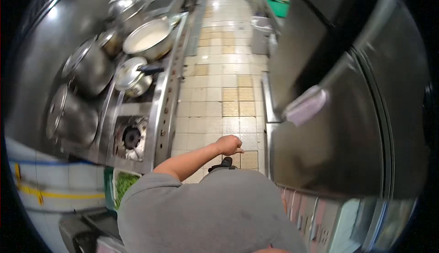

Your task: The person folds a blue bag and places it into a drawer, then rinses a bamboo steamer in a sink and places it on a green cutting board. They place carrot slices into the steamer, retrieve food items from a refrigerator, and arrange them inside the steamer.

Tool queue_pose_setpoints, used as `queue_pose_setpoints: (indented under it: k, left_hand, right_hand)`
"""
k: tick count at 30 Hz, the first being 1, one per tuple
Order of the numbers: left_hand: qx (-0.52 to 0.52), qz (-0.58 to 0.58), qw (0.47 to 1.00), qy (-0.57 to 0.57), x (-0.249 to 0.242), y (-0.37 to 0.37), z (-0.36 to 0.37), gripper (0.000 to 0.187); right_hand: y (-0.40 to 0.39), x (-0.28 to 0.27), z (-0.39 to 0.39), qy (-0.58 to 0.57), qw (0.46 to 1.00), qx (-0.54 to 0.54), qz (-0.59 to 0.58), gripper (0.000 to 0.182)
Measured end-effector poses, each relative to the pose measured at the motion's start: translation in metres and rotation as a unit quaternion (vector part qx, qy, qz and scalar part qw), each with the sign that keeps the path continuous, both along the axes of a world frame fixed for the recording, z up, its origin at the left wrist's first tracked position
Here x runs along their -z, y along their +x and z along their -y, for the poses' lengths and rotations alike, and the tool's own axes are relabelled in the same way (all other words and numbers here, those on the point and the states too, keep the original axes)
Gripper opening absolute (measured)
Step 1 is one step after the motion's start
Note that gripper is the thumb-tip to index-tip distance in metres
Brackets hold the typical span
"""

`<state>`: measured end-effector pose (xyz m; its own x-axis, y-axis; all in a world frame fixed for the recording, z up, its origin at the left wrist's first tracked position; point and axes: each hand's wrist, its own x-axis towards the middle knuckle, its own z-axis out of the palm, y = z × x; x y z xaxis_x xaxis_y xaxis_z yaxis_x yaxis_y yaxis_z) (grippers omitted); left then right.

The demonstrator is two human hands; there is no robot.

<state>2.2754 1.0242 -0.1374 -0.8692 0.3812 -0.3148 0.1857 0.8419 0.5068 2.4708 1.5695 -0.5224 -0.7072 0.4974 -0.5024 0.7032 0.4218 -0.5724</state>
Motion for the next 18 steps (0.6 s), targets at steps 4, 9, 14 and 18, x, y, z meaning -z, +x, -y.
queue_pose_setpoints:
  k: [4, 9, 14, 18]
  left_hand:
    - [-0.082, 0.055, 0.995, 0.012, -0.004, -0.022, 0.073, 0.045]
    - [-0.217, 0.056, 0.970, 0.094, 0.046, -0.031, 0.127, 0.042]
    - [-0.345, 0.127, 0.919, 0.145, 0.120, -0.037, 0.172, 0.040]
    - [-0.406, 0.202, 0.891, 0.005, 0.201, -0.031, 0.228, 0.044]
  right_hand:
    - [-0.136, -0.138, 0.071, 0.080, 0.938, -0.338, -0.022, 0.025]
    - [-0.272, -0.123, 0.117, 0.097, 0.902, -0.420, 0.002, 0.025]
    - [-0.365, 0.005, 0.119, 0.129, 0.844, -0.521, -0.021, 0.025]
    - [-0.487, -0.092, 0.226, 0.185, 0.859, -0.468, 0.089, 0.037]
